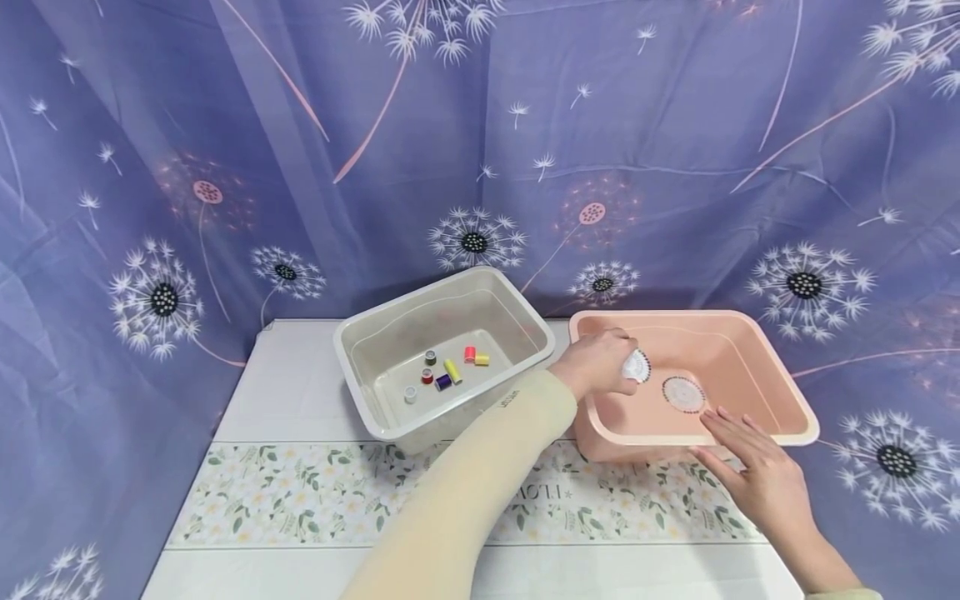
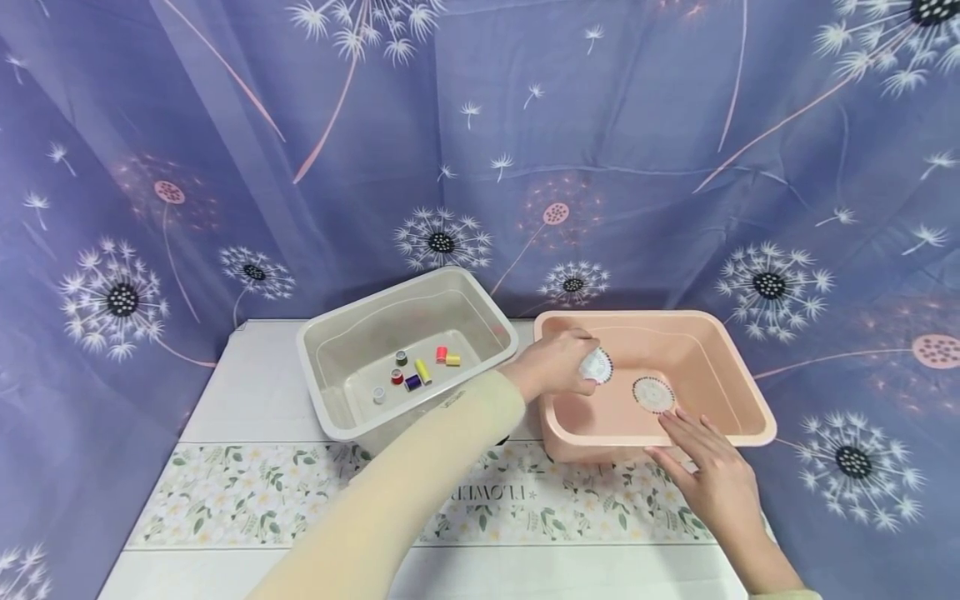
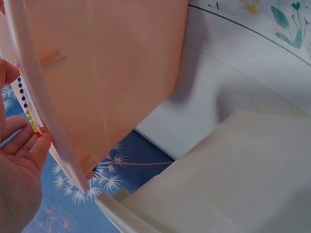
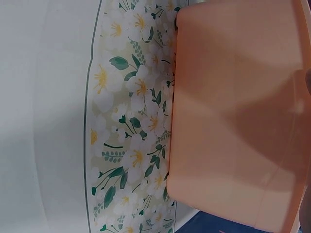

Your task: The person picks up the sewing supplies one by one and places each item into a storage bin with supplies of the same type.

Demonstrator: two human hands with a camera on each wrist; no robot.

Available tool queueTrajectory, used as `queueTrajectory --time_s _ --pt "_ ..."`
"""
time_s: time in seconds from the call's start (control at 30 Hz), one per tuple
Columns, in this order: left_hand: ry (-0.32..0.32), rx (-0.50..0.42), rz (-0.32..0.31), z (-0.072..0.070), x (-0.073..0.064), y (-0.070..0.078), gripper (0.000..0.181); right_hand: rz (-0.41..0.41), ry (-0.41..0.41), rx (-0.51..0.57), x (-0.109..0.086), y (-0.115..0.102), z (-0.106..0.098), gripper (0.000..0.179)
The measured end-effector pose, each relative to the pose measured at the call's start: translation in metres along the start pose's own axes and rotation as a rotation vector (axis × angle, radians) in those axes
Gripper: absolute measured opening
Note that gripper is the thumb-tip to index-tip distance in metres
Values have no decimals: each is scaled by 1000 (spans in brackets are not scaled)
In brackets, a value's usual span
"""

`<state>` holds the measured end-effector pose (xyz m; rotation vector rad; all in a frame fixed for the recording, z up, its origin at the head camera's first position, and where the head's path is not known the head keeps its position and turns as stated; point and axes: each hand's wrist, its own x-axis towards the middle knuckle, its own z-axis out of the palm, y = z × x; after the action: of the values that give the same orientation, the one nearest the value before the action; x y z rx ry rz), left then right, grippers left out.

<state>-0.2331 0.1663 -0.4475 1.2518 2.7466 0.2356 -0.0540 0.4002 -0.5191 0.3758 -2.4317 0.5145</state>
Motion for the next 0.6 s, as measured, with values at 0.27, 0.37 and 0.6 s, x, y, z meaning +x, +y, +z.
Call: queueTrajectory --time_s 0.27,0.37,0.6 --pt "-33 -11 -34 2 6 4 58 -1 2 -5 0 -1 0 77" --pt "-34 -4 -64 2 6 4 56 1 -3 0 0 0 -1 68" --pt "-26 18 -61 0 8 2 51 8 -12 -5 -1 1 -2 58"
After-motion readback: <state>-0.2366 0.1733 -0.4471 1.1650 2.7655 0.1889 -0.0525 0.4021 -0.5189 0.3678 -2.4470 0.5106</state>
